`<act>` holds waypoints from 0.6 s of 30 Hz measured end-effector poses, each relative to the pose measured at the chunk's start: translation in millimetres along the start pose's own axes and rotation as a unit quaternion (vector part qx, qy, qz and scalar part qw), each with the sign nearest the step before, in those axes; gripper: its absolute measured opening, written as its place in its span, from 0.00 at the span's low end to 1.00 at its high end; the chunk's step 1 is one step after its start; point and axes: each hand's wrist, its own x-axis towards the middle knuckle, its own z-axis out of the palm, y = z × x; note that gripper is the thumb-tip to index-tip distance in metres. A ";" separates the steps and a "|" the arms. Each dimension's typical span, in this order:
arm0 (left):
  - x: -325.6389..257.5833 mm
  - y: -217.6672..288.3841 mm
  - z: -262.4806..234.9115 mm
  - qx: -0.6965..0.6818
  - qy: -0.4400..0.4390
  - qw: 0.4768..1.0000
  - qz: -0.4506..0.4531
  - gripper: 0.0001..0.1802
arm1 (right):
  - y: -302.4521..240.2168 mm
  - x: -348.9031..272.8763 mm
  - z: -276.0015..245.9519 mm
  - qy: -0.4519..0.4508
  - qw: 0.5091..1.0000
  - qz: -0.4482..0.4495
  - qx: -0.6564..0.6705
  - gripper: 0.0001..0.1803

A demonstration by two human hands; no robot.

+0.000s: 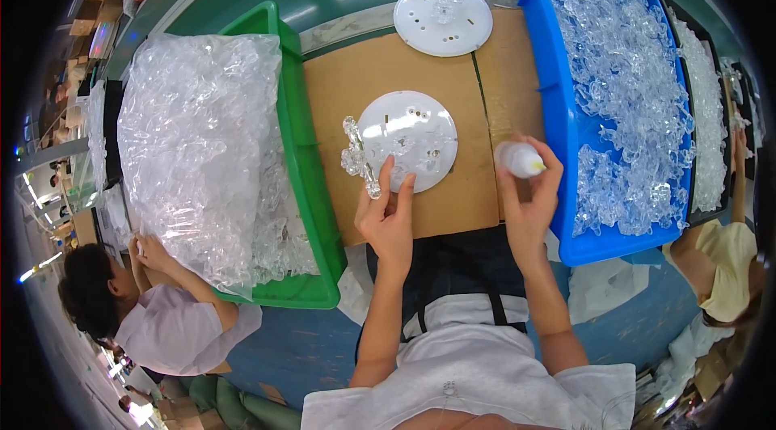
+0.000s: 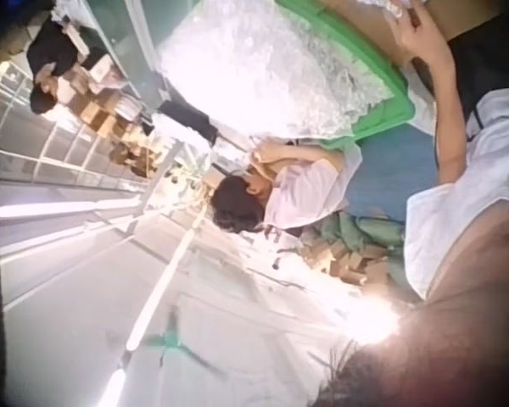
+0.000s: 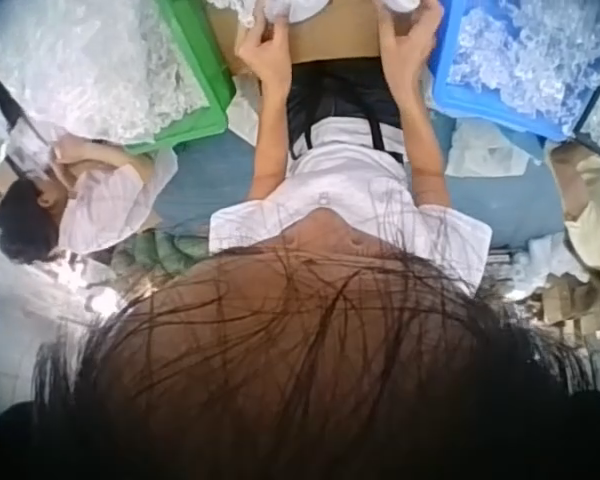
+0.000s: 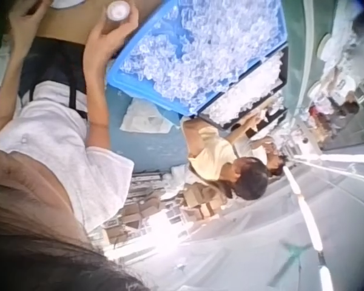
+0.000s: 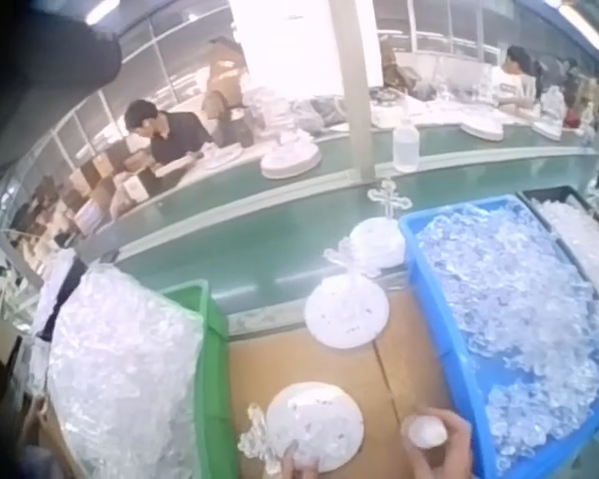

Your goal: Assembling decorative crystal-like lighting fixtures by applying glue to bases and attaching components.

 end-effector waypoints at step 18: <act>-16.3 -14.9 -20.0 -0.055 0.028 0.997 0.043 0.18 | -114.4 -16.0 -58.2 -0.247 0.932 -0.082 -0.254 0.30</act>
